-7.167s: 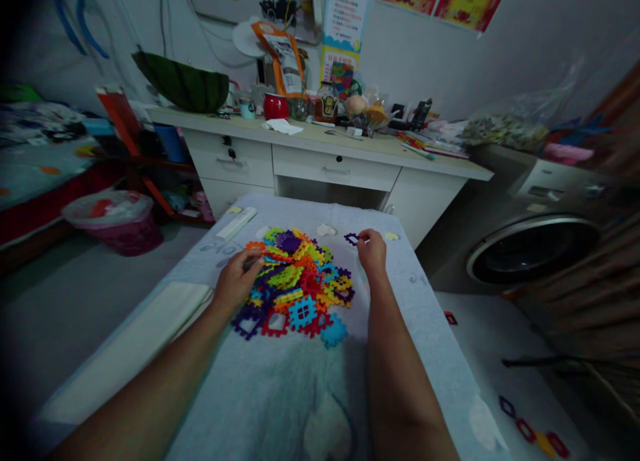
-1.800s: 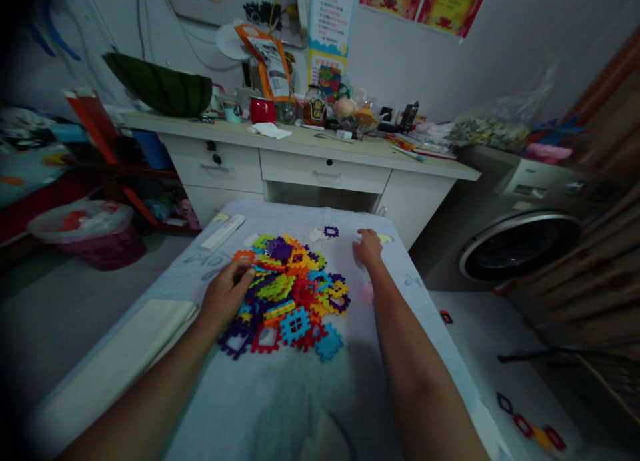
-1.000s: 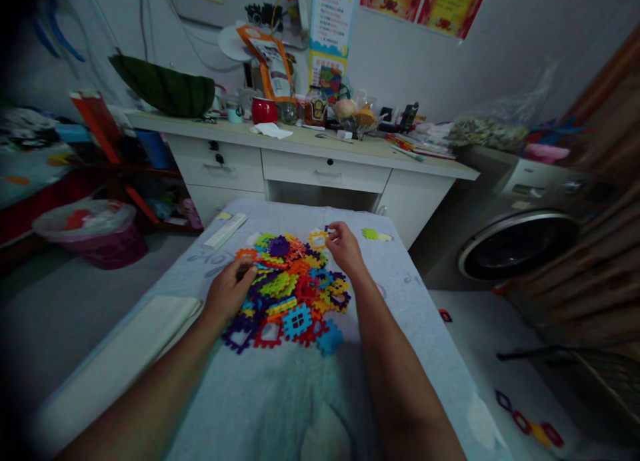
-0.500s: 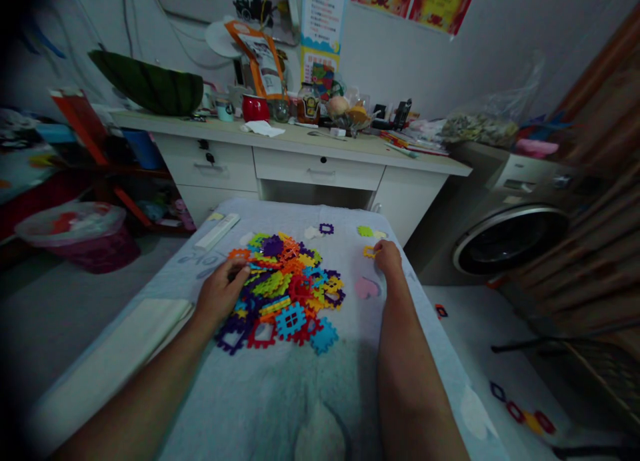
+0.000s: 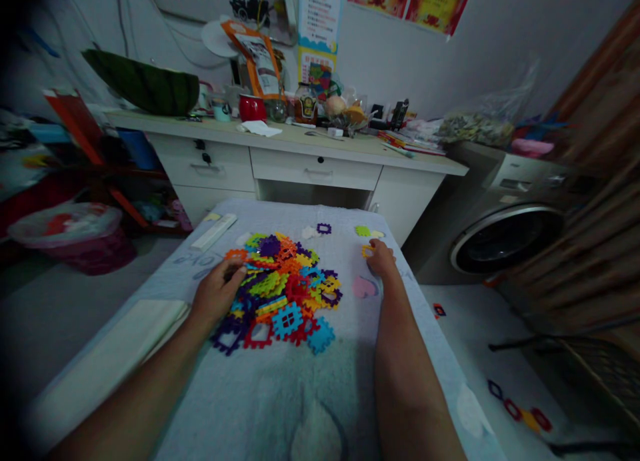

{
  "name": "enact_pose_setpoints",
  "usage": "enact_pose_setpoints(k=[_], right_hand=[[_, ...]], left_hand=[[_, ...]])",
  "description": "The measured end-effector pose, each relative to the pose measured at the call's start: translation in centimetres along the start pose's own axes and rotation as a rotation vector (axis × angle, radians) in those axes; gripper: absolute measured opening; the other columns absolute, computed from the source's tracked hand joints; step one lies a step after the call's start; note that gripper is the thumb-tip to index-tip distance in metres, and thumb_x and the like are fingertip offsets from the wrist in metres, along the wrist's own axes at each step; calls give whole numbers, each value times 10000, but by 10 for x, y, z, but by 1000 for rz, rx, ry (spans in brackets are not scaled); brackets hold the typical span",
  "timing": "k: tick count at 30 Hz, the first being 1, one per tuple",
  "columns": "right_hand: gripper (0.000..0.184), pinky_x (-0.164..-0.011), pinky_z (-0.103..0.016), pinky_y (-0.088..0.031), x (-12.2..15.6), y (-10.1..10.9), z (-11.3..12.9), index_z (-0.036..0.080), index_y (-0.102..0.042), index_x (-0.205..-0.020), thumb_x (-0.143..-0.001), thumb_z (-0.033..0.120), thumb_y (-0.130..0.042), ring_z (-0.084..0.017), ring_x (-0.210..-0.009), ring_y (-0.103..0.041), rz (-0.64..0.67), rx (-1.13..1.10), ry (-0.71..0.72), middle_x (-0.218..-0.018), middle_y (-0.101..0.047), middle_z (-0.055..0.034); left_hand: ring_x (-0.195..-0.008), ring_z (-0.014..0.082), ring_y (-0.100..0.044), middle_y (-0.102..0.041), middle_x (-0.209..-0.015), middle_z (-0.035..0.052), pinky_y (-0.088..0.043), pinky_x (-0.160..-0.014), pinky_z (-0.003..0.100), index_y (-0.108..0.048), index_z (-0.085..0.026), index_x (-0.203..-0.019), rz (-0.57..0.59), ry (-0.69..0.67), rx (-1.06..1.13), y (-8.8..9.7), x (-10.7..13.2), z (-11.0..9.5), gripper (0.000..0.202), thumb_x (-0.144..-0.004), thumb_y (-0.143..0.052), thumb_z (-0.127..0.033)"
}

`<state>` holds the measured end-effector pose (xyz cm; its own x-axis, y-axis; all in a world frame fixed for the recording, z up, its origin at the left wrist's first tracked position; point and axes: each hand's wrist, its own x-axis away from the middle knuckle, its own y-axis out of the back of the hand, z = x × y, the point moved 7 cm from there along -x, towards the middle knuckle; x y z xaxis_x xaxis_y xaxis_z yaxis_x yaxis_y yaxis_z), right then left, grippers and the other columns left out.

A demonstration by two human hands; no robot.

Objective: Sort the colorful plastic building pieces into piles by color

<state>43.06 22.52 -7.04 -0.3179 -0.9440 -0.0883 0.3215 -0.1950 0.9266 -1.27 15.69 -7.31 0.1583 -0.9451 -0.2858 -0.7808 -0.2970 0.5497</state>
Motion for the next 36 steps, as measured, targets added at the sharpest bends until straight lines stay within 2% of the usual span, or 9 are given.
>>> enact_pose_setpoints(k=[8,11,14,17,20,22,25,30,36], right_hand=[[622,-900,-378,-451,-1,3,1,250,-574,-1291,-701,58,-591,-275,-1088,-591,32,68,16,-1292,-608,-99],[565,-897,-361,-454,-3,11,14,253,-594,-1258,-713,108,-637,-253,-1065,-594,-4,39,111,-1274,-614,-88],[473,-891,-342,-453,-3,13,30,250,-630,-1192,-730,158,-669,-232,-1034,-602,24,25,208,-1193,-648,-74],[444,-897,-365,-454,-2,11,29,240,-637,-1182,-742,212,-688,-256,-1061,-598,46,102,123,-1199,-637,-100],[485,-905,-404,-457,1,9,13,200,-598,-1250,-791,343,-664,-298,-1111,-583,10,180,-66,-1213,-619,-153],[495,-907,-404,-456,4,7,3,183,-594,-1254,-819,418,-629,-308,-1125,-578,-13,201,-137,-1197,-622,-164],[420,-920,-374,-442,3,4,-3,184,-628,-1206,-841,392,-604,-286,-1116,-587,-38,206,-131,-1185,-632,-153],[391,-954,-318,-411,-3,-1,6,179,-638,-1198,-836,324,-603,-241,-1106,-593,-55,136,-16,-1191,-646,-122],[406,-973,-364,-411,-1,-6,6,203,-639,-1210,-834,344,-584,-278,-1169,-550,-32,131,-60,-1253,-603,-127]], left_hand=[[-924,222,-674,-714,-974,38,-506,-849,337,-627,-228,-976,5,-2,13,-1,0,1,305,-847,-521,-483],[-930,223,-673,-713,-970,38,-507,-847,338,-627,-227,-972,7,-2,15,-1,0,0,303,-847,-521,-483],[-928,222,-671,-710,-970,37,-503,-850,336,-627,-225,-972,7,-7,19,0,0,-1,307,-850,-514,-483],[-936,224,-667,-707,-986,39,-497,-854,337,-629,-223,-984,1,-10,11,0,0,-1,317,-848,-511,-485],[-937,224,-666,-707,-982,38,-494,-855,336,-632,-223,-974,5,-10,3,0,0,-2,314,-846,-510,-483],[-930,223,-667,-708,-976,38,-493,-856,336,-631,-221,-966,9,-7,7,0,0,-2,312,-844,-510,-481],[-929,224,-668,-708,-977,40,-493,-856,338,-630,-220,-967,11,1,11,1,1,-3,312,-841,-510,-479],[-934,220,-670,-707,-978,34,-492,-854,331,-629,-220,-966,14,10,23,0,1,-3,310,-836,-516,-477],[-920,219,-667,-707,-970,32,-492,-840,330,-635,-222,-976,5,-9,-6,-1,0,-1,316,-844,-507,-479]])
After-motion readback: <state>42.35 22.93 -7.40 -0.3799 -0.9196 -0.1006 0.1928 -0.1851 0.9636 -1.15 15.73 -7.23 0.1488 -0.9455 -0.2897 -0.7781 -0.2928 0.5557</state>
